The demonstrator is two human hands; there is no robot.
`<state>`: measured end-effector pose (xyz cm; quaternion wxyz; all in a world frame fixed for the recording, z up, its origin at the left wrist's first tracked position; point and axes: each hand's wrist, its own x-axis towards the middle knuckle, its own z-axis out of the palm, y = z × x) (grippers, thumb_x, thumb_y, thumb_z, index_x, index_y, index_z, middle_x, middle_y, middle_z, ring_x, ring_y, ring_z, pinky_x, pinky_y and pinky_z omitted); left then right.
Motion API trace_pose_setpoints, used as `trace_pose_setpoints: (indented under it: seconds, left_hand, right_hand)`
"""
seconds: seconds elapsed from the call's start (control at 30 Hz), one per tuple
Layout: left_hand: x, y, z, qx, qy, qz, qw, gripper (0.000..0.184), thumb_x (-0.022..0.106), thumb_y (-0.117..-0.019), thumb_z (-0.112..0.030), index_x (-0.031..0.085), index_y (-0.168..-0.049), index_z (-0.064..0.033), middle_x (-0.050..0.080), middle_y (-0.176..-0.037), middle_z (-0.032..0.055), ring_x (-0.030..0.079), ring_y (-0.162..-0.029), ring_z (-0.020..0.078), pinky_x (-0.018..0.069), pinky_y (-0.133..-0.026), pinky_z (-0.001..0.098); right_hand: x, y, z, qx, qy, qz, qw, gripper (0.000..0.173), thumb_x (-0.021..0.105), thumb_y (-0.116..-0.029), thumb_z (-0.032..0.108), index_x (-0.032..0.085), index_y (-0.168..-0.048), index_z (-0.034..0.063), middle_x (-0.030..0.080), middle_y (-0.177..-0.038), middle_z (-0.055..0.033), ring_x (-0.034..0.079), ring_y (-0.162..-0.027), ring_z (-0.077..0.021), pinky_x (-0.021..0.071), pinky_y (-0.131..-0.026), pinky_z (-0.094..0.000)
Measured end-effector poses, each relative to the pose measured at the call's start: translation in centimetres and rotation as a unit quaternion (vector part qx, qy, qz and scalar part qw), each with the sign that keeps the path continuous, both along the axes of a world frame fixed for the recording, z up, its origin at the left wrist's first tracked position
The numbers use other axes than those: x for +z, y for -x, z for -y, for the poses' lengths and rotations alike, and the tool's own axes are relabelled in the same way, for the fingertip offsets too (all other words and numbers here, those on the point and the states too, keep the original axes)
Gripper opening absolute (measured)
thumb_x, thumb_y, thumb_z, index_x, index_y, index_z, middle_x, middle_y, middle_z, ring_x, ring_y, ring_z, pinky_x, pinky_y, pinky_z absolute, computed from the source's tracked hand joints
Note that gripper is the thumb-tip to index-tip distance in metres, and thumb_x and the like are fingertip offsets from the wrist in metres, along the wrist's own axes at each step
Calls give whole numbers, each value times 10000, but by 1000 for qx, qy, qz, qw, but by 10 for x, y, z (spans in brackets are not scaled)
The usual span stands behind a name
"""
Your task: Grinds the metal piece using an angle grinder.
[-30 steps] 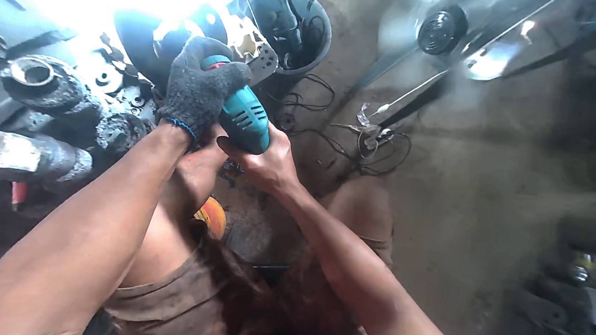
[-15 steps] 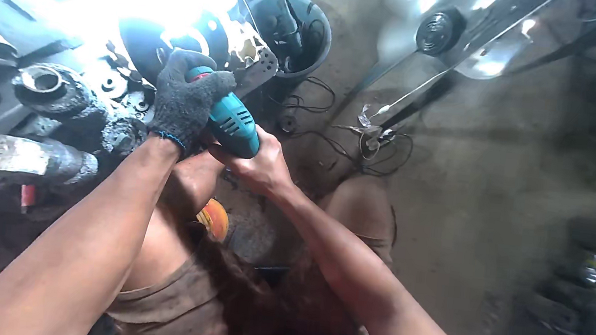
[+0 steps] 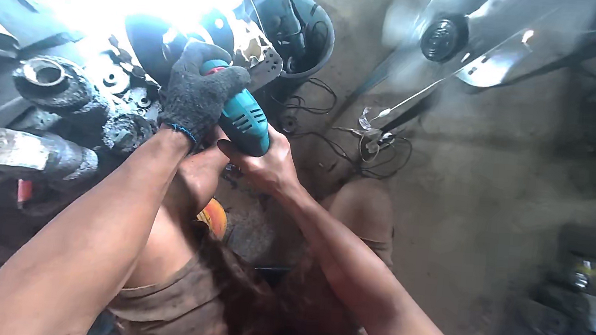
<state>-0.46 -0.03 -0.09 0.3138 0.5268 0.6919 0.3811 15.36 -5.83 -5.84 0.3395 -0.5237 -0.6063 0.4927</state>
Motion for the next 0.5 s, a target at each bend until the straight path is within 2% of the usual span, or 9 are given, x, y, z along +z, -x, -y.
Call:
trace_pose_setpoints:
  seconds: [0.17,0.5]
  left_hand:
    - [4,-7,-3,-5,11,15,1000,423,795,-828,-361,654,-1186,-185,710,-1023,-11,698,-888,76,608,-796,327]
    - [3,-12,-6,-22,24,-3,999,459,777,-842,-380,643,-1229,-172,706,-1065,15,699,-916,94,603,-830,350]
  right_hand:
    - [-2,-4,-1,-10,-6,-7,1000,505,874,-774,441,699,-1145,147,751,-913,18,728,-838,-87,642,-761,-389]
    - [-4,-7,0,-18,-10,-14,1000,498,881,-776,416,695,-1140,132,750,-920,9,726,-851,-86,638,-780,-378]
